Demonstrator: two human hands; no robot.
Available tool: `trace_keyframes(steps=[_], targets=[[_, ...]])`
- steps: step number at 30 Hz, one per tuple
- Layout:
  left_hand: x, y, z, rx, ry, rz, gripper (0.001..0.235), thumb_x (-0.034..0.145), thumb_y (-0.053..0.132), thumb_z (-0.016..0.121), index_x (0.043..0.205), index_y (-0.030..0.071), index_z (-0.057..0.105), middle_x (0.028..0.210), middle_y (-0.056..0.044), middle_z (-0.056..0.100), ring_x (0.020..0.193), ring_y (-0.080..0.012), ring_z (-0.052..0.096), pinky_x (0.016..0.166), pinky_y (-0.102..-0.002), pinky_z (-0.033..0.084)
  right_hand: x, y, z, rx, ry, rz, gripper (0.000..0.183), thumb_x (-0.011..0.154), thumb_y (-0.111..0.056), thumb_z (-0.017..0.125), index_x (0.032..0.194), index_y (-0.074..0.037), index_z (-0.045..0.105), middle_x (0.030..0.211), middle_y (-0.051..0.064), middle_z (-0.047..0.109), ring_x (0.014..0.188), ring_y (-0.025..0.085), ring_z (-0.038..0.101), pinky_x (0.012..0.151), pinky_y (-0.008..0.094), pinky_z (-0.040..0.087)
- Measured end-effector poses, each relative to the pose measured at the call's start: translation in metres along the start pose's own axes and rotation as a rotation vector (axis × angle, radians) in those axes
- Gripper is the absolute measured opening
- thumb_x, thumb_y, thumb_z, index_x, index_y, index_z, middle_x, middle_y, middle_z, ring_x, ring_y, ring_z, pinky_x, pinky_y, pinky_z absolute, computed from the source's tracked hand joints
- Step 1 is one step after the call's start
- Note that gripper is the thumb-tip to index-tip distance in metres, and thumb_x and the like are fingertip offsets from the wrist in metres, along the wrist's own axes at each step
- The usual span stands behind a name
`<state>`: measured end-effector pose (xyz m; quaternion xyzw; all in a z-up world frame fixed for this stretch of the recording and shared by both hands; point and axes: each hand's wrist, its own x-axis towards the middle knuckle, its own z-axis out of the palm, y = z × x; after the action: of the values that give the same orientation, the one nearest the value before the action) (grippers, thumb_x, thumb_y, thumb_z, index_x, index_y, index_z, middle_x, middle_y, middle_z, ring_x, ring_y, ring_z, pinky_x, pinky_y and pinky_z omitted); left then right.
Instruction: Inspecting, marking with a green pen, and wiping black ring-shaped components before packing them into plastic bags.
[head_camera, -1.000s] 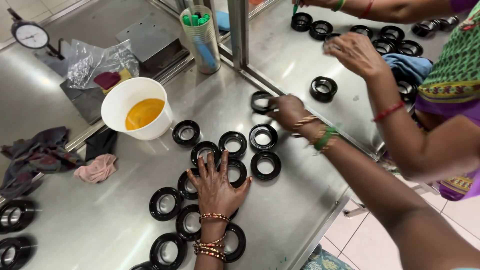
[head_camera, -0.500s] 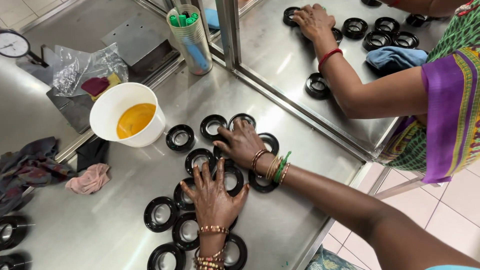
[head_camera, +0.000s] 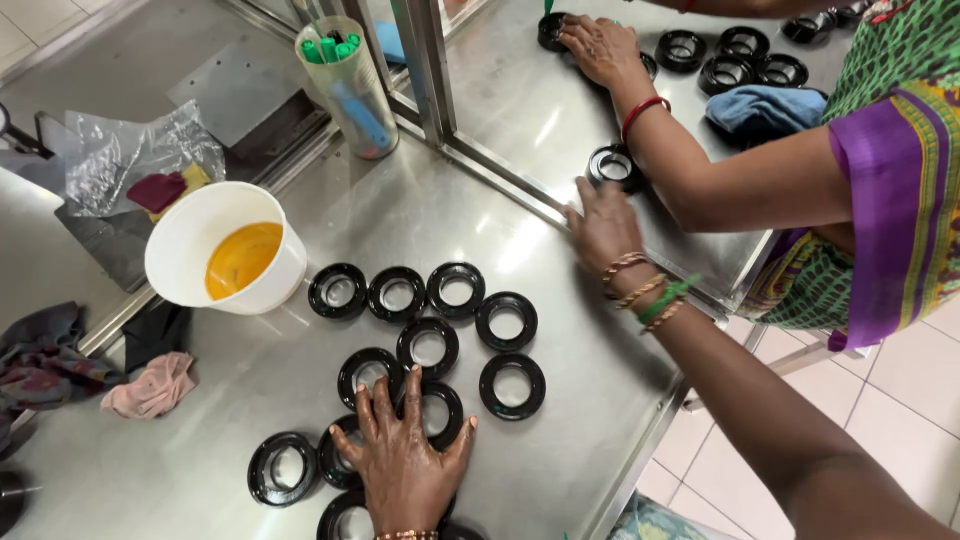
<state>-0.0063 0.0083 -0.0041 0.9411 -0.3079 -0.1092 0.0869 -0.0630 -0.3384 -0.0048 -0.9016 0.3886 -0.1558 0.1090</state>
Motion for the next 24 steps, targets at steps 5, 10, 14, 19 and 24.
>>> trace_keyframes(steps=[5, 10, 14, 19, 24], targets=[[0.003, -0.002, 0.006, 0.032, -0.066, -0.030, 0.096, 0.073, 0.077, 0.061, 0.156, 0.035, 0.034, 0.161, -0.013, 0.030, 0.151, -0.0327, 0.008, 0.113, -0.074, 0.002, 0.005, 0.038, -0.013, -0.146, -0.119, 0.155, 0.053, 0.107, -0.041, 0.051, 0.153, -0.016, 0.043, 0.108, 0.027, 0.060, 0.095, 0.037, 0.065, 0.085, 0.050, 0.054], [0.008, -0.002, 0.009, 0.023, -0.105, -0.050, 0.096, 0.073, 0.077, 0.061, 0.155, 0.037, 0.033, 0.161, -0.014, 0.028, 0.150, -0.0348, 0.007, 0.112, -0.075, 0.000, -0.007, 0.052, -0.007, -0.094, -0.013, 0.086, 0.044, 0.105, -0.033, 0.054, 0.146, -0.017, 0.057, 0.109, 0.025, 0.063, 0.095, 0.036, 0.066, 0.086, 0.047, 0.055], [0.008, -0.002, 0.008, 0.047, -0.145, -0.063, 0.096, 0.074, 0.078, 0.060, 0.156, 0.037, 0.032, 0.161, -0.016, 0.027, 0.151, -0.0364, 0.006, 0.113, -0.075, 0.000, -0.013, 0.082, 0.015, 0.086, 0.169, -0.012, 0.030, 0.100, -0.020, 0.064, 0.129, -0.011, 0.068, 0.106, 0.020, 0.069, 0.090, 0.030, 0.070, 0.081, 0.040, 0.059], [0.012, -0.005, 0.012, 0.049, -0.145, -0.041, 0.098, 0.074, 0.078, 0.060, 0.157, 0.035, 0.030, 0.162, -0.018, 0.024, 0.150, -0.0388, 0.005, 0.110, -0.076, 0.000, -0.016, 0.083, 0.003, 0.214, 0.302, -0.005, 0.019, 0.093, -0.011, 0.076, 0.111, -0.007, 0.076, 0.099, 0.015, 0.075, 0.082, 0.023, 0.072, 0.076, 0.035, 0.059], [0.015, -0.006, 0.015, 0.062, -0.230, -0.040, 0.099, 0.076, 0.077, 0.057, 0.159, 0.034, 0.024, 0.163, -0.019, 0.018, 0.149, -0.0415, -0.001, 0.108, -0.078, -0.002, -0.017, 0.084, 0.001, 0.307, 0.348, 0.039, 0.014, 0.092, -0.006, 0.076, 0.105, -0.003, 0.076, 0.095, 0.013, 0.075, 0.081, 0.020, 0.073, 0.075, 0.033, 0.059]])
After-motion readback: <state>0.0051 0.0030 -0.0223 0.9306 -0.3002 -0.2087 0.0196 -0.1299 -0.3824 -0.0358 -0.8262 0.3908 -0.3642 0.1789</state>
